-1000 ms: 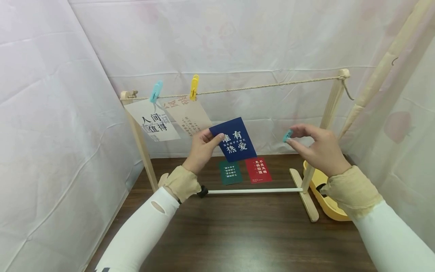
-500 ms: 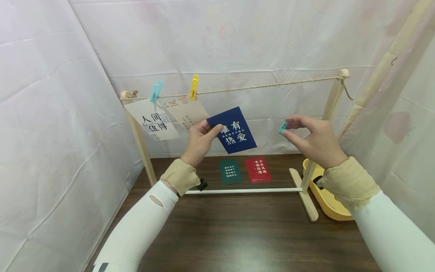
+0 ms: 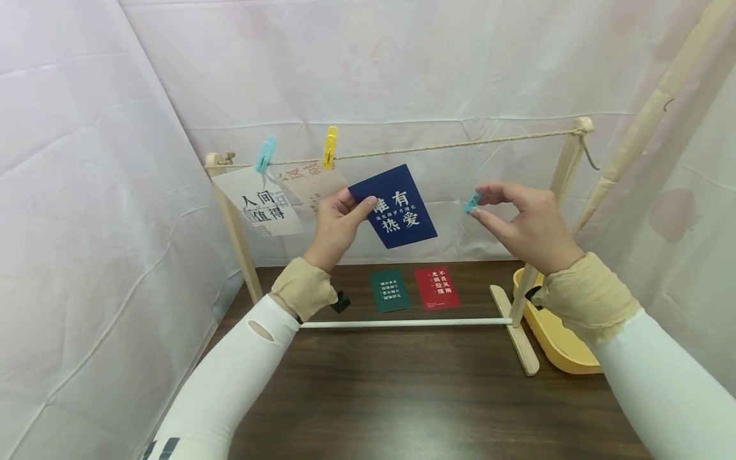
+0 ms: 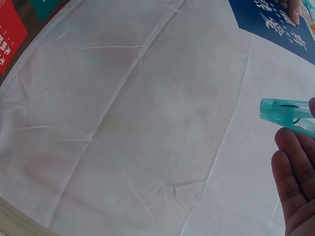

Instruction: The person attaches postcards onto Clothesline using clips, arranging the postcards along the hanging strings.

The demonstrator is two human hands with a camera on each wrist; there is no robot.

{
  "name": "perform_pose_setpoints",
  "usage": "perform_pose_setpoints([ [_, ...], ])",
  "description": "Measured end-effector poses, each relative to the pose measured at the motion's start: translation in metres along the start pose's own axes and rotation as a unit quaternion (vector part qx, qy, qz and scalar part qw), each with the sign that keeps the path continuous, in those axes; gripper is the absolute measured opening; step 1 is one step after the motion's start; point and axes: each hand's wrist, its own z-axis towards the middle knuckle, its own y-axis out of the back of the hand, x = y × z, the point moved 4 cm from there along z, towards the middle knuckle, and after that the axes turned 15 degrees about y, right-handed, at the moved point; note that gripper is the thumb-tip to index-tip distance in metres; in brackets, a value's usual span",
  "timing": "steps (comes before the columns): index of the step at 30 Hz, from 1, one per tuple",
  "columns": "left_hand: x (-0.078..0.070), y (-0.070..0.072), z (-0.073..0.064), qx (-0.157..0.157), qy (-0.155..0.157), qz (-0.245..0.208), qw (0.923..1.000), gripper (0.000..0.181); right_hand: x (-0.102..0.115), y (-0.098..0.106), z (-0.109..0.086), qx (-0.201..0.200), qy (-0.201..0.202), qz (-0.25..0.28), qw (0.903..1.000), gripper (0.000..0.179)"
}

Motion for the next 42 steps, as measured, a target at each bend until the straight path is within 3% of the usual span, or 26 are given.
perform_pose_setpoints([
  [15, -0.011, 0.001, 0.004, -0.014, -0.005, 0.010, 0.9999, 0.022, 0.008, 0.001, 0.024, -0.002, 0.033, 0.005, 0.9994, 0.035],
  [35, -0.016, 0.005, 0.009, -0.029, -0.001, 0.000, 0.9996, 0.022, 0.023, 0.000, 0.056, -0.017, 0.074, 0.000, 0.9971, 0.032],
  [42, -0.017, 0.005, 0.010, -0.031, 0.004, -0.002, 0.9995, 0.022, 0.029, 0.001, 0.067, 0.000, 0.091, -0.008, 0.9958, 0.028],
])
